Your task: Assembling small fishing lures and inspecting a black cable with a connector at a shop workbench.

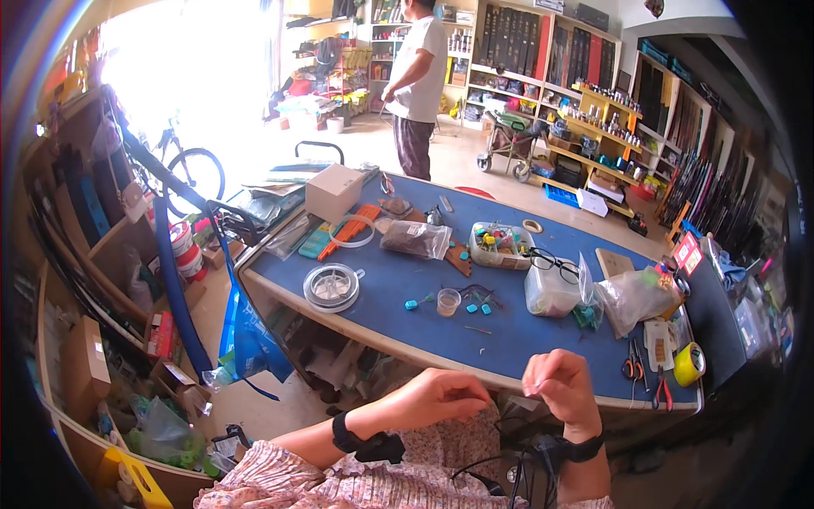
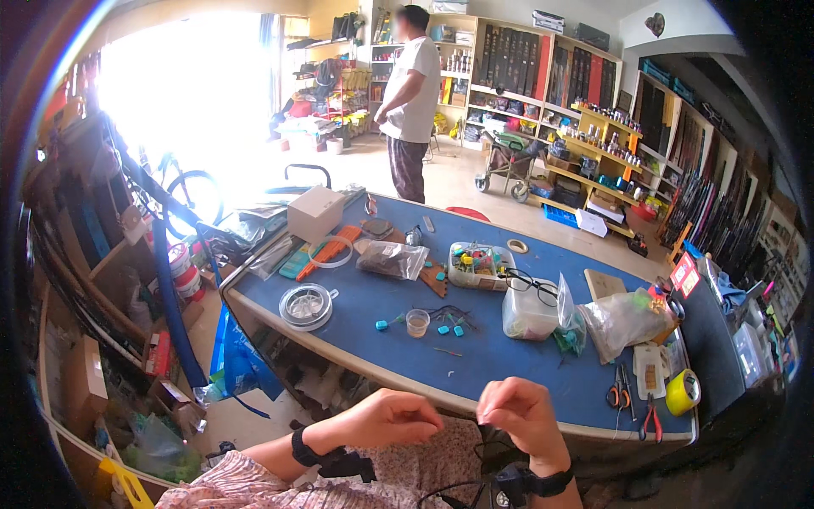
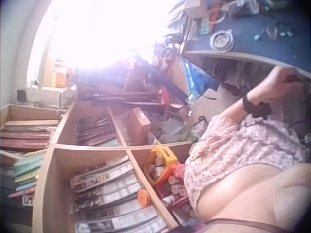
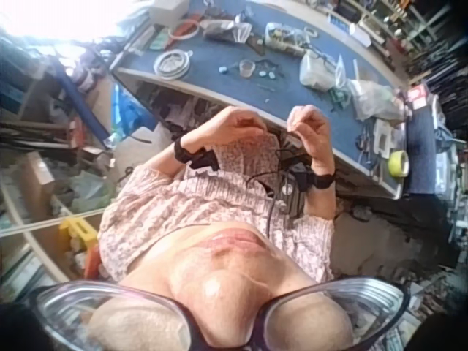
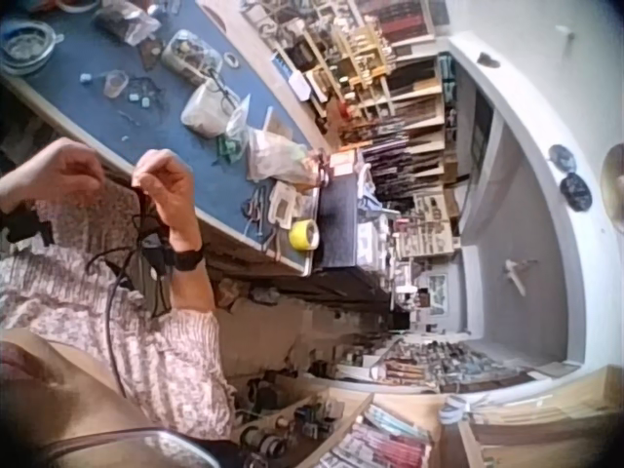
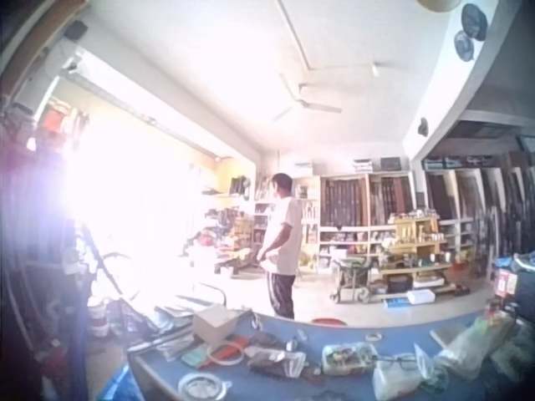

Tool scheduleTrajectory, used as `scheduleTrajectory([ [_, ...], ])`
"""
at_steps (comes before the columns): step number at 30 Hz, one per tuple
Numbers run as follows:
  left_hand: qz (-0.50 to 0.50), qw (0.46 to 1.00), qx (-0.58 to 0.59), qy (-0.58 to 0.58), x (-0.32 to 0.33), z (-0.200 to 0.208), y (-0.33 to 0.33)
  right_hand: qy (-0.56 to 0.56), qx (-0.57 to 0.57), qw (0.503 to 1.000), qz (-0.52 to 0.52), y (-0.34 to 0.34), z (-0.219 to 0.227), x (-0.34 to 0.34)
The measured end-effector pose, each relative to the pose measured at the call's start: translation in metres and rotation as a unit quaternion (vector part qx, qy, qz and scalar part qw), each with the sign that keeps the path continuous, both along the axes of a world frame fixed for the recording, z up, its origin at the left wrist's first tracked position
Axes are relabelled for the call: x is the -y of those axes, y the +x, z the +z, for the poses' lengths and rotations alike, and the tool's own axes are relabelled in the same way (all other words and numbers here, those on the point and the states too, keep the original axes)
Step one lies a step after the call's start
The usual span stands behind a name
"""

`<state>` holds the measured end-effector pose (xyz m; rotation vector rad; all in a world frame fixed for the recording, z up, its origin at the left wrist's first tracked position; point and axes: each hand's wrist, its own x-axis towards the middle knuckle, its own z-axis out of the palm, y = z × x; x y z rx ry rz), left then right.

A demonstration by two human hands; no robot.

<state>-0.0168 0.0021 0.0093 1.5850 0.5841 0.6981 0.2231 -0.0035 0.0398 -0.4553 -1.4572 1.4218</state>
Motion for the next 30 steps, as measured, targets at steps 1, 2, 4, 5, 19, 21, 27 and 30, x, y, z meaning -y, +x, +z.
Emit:
scheduleTrajectory([
  [1, 0.007, 0.999, 0.008, 0.046, -0.002, -0.002, -0.006, -0.006, -0.025, 1.000, -0.012, 0.003, 0.000, -0.001],
  [2, 0.022, 0.997, -0.009, 0.075, -0.004, -0.004, -0.011, -0.013, -0.052, 0.998, -0.023, 0.006, -0.001, -0.002],
  [4, 0.043, 0.994, -0.031, 0.100, -0.006, -0.006, -0.021, -0.011, -0.071, 0.996, -0.045, 0.013, -0.001, -0.002],
  [5, 0.052, 0.992, -0.053, 0.102, -0.007, -0.006, -0.027, -0.008, -0.082, 0.995, -0.058, 0.015, -0.001, -0.002],
  [19, 0.086, 0.953, -0.134, 0.256, -0.006, -0.002, -0.053, 0.008, -0.071, 0.991, -0.113, 0.025, 0.005, 0.008],
  [21, 0.075, 0.960, -0.138, 0.231, -0.005, 0.000, -0.059, 0.021, -0.048, 0.990, -0.132, 0.026, 0.007, 0.010],
  [27, 0.084, 0.959, -0.137, 0.235, -0.011, 0.006, -0.082, 0.042, -0.052, 0.985, -0.158, 0.035, 0.011, 0.015],
  [30, 0.112, 0.954, -0.159, 0.227, -0.011, 0.008, -0.094, 0.053, -0.063, 0.982, -0.170, 0.043, 0.013, 0.016],
])
